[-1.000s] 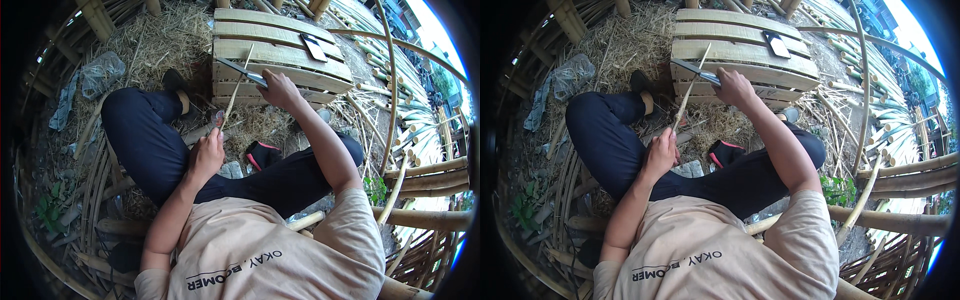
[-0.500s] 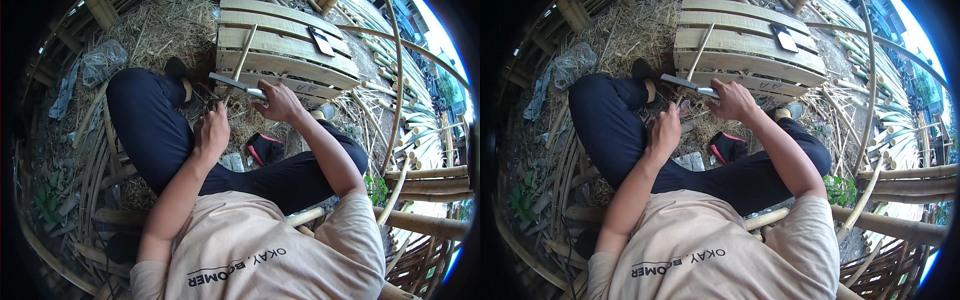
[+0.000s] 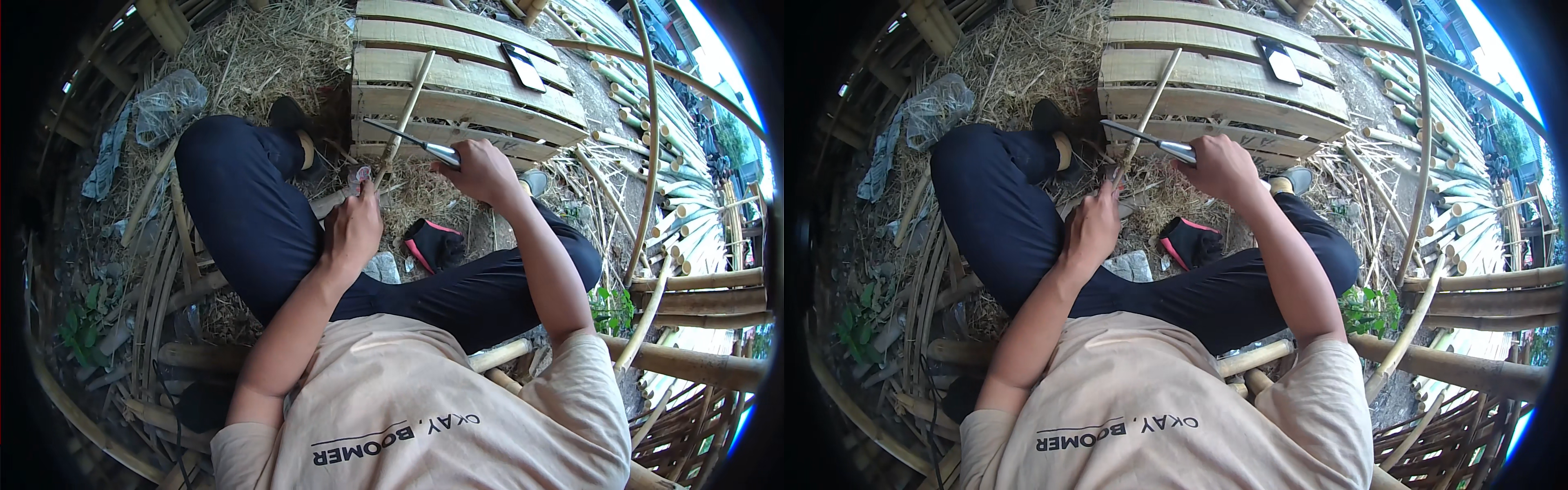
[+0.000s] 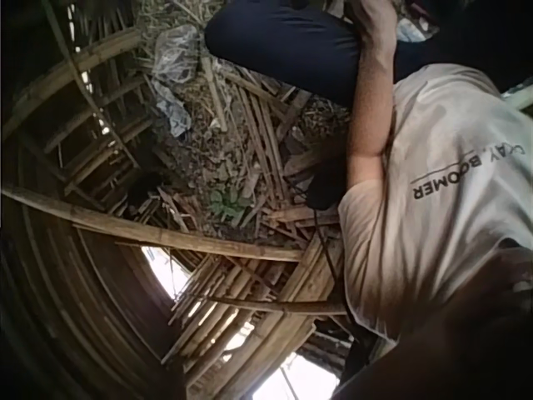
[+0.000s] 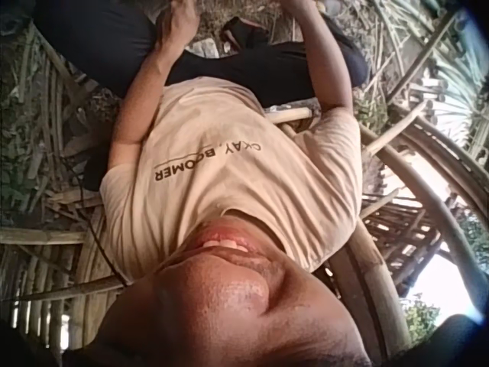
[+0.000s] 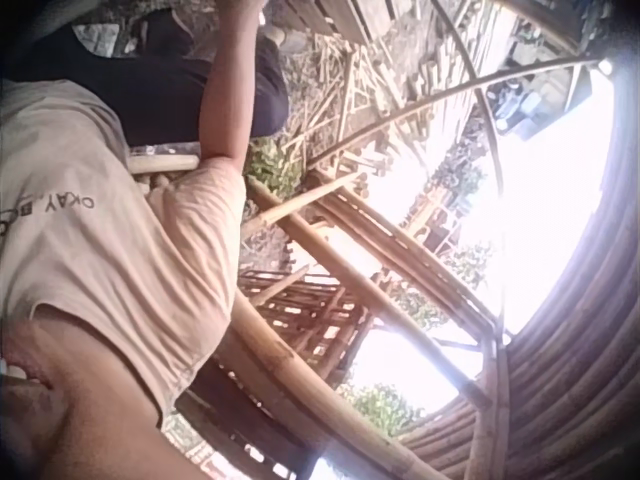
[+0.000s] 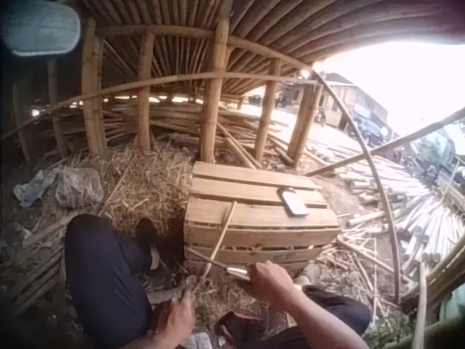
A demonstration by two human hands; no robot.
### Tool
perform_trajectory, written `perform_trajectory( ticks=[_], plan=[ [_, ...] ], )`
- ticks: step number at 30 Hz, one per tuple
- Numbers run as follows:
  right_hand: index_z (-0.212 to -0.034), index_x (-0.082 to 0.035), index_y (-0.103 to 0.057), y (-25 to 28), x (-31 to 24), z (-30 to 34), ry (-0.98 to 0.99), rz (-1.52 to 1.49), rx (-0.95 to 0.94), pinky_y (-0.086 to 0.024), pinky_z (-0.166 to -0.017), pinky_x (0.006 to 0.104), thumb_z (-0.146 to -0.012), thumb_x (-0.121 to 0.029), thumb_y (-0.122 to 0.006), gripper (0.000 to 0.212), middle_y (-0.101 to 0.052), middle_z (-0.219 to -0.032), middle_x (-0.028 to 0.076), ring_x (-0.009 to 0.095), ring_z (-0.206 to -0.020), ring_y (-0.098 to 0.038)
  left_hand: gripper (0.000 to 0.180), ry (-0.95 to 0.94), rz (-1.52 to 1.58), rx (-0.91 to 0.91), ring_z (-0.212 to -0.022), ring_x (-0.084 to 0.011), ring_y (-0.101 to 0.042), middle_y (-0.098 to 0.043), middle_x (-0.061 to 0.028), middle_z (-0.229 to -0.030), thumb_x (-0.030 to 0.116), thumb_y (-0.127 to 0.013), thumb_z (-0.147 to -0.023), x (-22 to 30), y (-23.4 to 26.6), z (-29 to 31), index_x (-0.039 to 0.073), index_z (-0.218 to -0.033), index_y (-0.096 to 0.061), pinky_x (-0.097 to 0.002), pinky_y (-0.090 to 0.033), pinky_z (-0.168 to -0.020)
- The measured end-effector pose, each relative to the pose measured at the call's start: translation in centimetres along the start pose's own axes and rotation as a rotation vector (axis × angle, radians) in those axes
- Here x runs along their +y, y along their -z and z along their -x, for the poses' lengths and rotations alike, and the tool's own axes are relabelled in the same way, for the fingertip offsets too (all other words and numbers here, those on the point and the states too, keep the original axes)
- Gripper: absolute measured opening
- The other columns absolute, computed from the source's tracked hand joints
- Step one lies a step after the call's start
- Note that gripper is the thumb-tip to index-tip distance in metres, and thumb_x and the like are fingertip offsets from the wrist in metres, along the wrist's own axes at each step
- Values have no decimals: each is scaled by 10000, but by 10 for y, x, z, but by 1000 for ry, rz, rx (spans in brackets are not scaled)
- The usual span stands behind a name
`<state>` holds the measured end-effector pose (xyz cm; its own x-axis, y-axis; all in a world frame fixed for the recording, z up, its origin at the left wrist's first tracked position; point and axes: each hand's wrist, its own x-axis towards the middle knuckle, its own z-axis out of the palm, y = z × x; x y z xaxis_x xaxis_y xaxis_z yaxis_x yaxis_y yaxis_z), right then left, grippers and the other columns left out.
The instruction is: The person shaves a thin wooden stick with a knife while sitting in an area surrounded by bamboo poles.
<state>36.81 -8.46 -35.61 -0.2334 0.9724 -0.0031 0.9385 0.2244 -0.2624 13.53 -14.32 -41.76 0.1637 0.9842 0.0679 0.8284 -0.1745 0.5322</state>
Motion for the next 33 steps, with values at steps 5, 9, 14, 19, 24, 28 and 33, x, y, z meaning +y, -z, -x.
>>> perform_trajectory(
  ticks=[5, 9, 14, 19, 24, 28, 33],
  plan=[
    [-851, -17, -743, -16, 15, -22, -65, -8, -46, -577, -758, 486, -778, -601, -738, 588, -716, -775, 194, 382, -796, -718, 164, -23, 36, 16, -752, -492, -654, -657, -279, -758, 186, -470, -1036, -6, -4, 0, 36, -1032, -537, -587, -509, -646],
    [-880, -58, -759, -49, 10, -41, -140, -85, 111, -580, -797, 482, -835, -448, -707, 396, -727, -850, 209, 408, -834, -710, 165, -60, 51, 32, -733, -504, -640, -636, -295, -729, 177, -470, -1038, -11, -4, -1, 23, -1003, -517, -595, -493, -624],
    [-823, -65, -740, -70, 26, -48, -79, -80, 248, -572, -761, 502, -717, -169, -648, 174, -705, -805, 227, 422, -785, -698, 159, -104, 24, 60, -723, -499, -639, -632, -291, -722, 159, -487, -1033, -15, -7, -2, 8, -989, -509, -580, -495, -611],
    [-842, -62, -739, -71, 36, -54, -113, -74, 322, -572, -763, 504, -724, -177, -651, 187, -702, -800, 232, 424, -777, -697, 169, -147, 23, 77, -666, -456, -654, -638, -257, -688, 150, -471, -1042, -19, -12, -4, 6, -960, -504, -536, -513, -576],
    [-845, -65, -739, -65, 23, -55, -50, -52, 263, -573, -772, 504, -732, -177, -645, 185, -705, -808, 232, 420, -794, -701, 261, -54, 337, -85, -495, -263, -662, -637, -157, -604, 197, -409, -1082, -27, -6, -1, 7, -926, -498, -382, -510, -459],
    [-852, -70, -734, -62, 41, -59, -112, -59, 239, -580, -755, 491, -728, -176, -647, 185, -710, -787, 217, 414, -768, -704, 301, -9, 453, -145, -442, -207, -638, -631, -131, -587, 222, -387, -1093, -17, 1, -1, 5, -914, -496, -334, -494, -423],
    [-835, -67, -732, -65, 24, -59, 45, 0, 303, -578, -742, 504, -736, -152, -636, 162, -704, -778, 232, 419, -748, -703, 334, 8, 503, -163, -428, -200, -626, -629, -128, -582, 242, -364, -1100, -19, 9, 0, 7, -905, -500, -316, -482, -408]
  ],
)
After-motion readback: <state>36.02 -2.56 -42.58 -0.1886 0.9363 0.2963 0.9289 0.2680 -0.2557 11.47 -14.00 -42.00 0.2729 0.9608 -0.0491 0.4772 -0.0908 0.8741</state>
